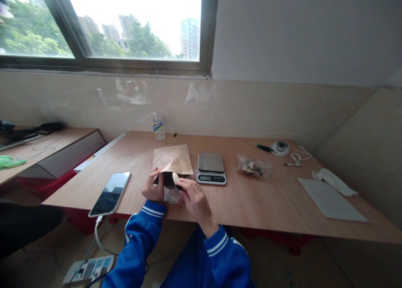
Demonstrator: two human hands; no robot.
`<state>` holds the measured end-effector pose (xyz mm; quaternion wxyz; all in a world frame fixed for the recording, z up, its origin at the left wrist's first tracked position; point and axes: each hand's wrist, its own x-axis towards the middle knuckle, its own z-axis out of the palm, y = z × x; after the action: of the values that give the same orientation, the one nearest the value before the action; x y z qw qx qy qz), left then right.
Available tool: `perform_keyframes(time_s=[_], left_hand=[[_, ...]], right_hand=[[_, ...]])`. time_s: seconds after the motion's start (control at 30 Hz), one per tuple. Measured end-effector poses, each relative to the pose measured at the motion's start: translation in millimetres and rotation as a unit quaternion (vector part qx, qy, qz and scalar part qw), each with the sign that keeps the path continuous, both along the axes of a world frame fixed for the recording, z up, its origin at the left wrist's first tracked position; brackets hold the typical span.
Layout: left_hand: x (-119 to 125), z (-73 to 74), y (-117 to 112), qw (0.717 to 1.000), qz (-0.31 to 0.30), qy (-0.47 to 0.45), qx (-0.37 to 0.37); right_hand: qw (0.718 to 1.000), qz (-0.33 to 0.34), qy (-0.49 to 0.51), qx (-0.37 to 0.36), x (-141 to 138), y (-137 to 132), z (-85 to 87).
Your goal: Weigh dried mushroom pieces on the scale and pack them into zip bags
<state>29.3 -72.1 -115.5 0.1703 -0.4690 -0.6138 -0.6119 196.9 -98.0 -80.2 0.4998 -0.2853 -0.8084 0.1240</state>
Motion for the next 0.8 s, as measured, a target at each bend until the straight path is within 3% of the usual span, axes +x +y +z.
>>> perform_keyframes(time_s=[0.17, 0.3, 0.4, 0.5, 0.8], left_hand=[[-0.6, -1.0, 2.1, 1.000, 0.019, -0.003, 0.009], [-0.8, 0.4, 2.4, 1.000, 0.016, -0.008, 0.009], [-0.5, 2.3, 1.4, 1.000, 0.014, -0.005, 0.009], [-0.7, 2.4, 1.0, 1.000, 0.016, -0.002, 0.009], [-2.7, -2.6, 4.0, 1.000, 0.017, 0.003, 0.019]], right_hand=[[0.996, -0.082, 0.044, -0.001, 24.6, 1.8, -1.2], [0.984, -0.173, 0.045, -0.015, 43.5, 46.6, -2.1], [0.984, -0.171, -0.023, -0.037, 57.7, 86.9, -3.5], [0.981, -0.156, -0.092, -0.064, 69.8, 109.0, -8.7], [0.974, -0.198, -0.026, -0.109, 84.9, 93.6, -27.4]])
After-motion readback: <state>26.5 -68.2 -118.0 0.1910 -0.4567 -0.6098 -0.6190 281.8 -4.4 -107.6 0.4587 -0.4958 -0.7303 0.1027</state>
